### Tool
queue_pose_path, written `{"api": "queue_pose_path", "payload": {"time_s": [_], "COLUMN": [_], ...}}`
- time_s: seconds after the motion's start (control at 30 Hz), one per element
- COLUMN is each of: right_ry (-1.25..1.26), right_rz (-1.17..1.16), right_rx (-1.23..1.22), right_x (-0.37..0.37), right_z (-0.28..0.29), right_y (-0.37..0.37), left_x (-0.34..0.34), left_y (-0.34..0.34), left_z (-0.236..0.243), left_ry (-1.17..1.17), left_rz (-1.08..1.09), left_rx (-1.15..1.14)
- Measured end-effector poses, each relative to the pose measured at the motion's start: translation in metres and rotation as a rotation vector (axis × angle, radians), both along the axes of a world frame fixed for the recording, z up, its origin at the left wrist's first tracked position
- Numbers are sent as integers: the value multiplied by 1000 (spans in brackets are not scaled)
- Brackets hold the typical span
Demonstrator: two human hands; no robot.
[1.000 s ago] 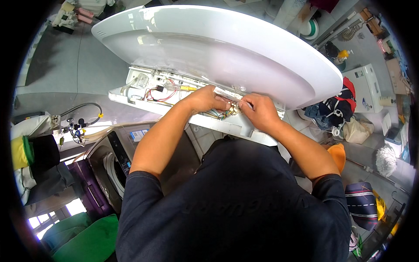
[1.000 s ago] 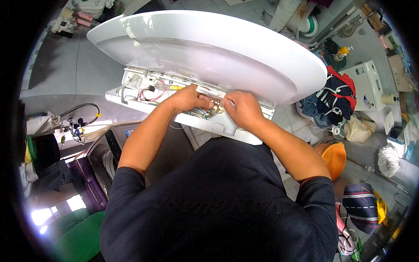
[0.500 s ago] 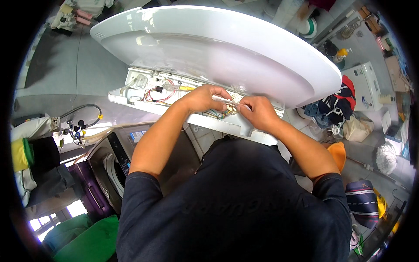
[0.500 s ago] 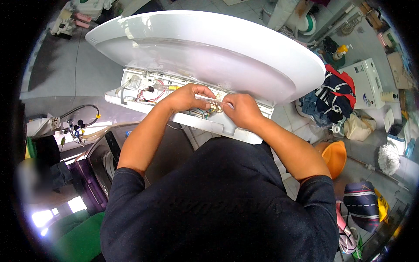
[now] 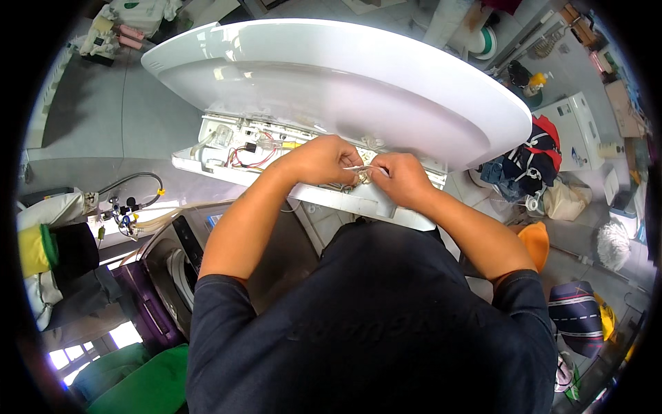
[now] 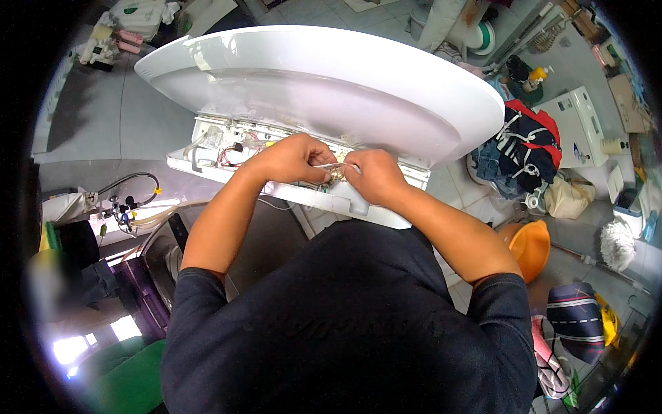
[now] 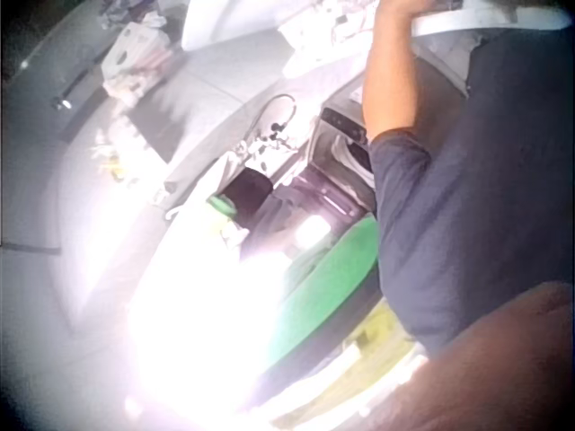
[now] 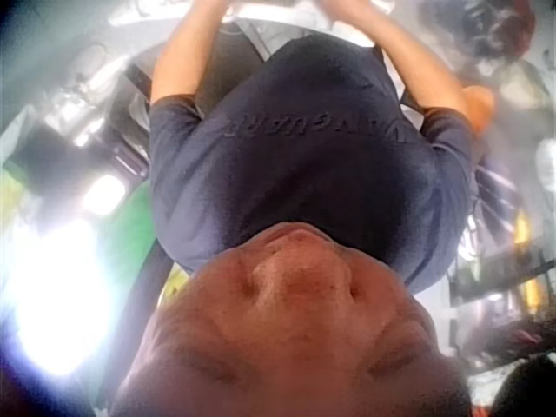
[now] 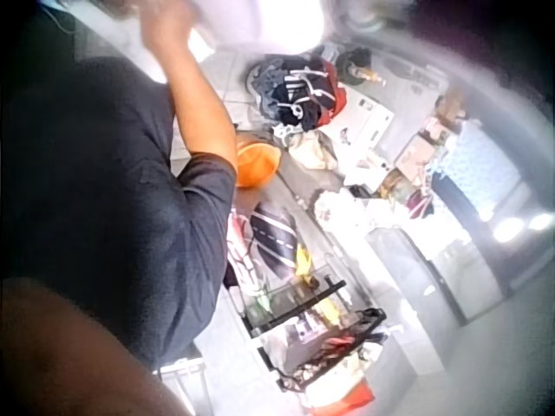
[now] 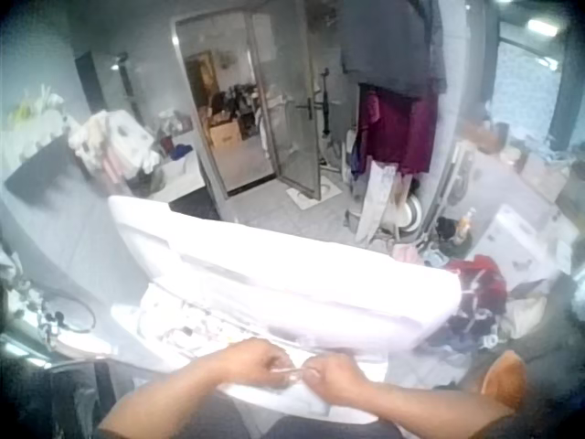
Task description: The person works on the internal wiring of a white appliance, likely a washing machine, using a head-mounted camera. They manipulate a small white plastic component, connecting and disconnecting wires, and adjusting the assembly within the open casing. The person handles the component repeatedly, testing connections and repositioning it within the machine's interior.
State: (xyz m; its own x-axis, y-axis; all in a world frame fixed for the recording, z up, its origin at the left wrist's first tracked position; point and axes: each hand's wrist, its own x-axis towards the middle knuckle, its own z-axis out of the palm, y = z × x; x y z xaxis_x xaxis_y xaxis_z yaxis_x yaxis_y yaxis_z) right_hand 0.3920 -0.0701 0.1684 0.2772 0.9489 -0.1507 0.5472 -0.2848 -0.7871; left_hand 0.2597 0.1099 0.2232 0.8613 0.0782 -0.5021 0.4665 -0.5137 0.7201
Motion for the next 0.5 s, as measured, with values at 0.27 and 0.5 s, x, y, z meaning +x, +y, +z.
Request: {"api": "queue_pose_path", "payload": {"time_s": [0.27, 0.5], "right_ry": [-49, -24], "right_rz": [11, 16], "right_rx": [40, 60], "right_x": [-2, -3], "right_z": [-15, -17], "right_y": [-3, -3], "left_x": [7, 0], "left_y": [-29, -26], "left_z": [-16, -23], "left_ry": [-213, -275], "left_rz": [-80, -111], "left_rx": [449, 420]}}
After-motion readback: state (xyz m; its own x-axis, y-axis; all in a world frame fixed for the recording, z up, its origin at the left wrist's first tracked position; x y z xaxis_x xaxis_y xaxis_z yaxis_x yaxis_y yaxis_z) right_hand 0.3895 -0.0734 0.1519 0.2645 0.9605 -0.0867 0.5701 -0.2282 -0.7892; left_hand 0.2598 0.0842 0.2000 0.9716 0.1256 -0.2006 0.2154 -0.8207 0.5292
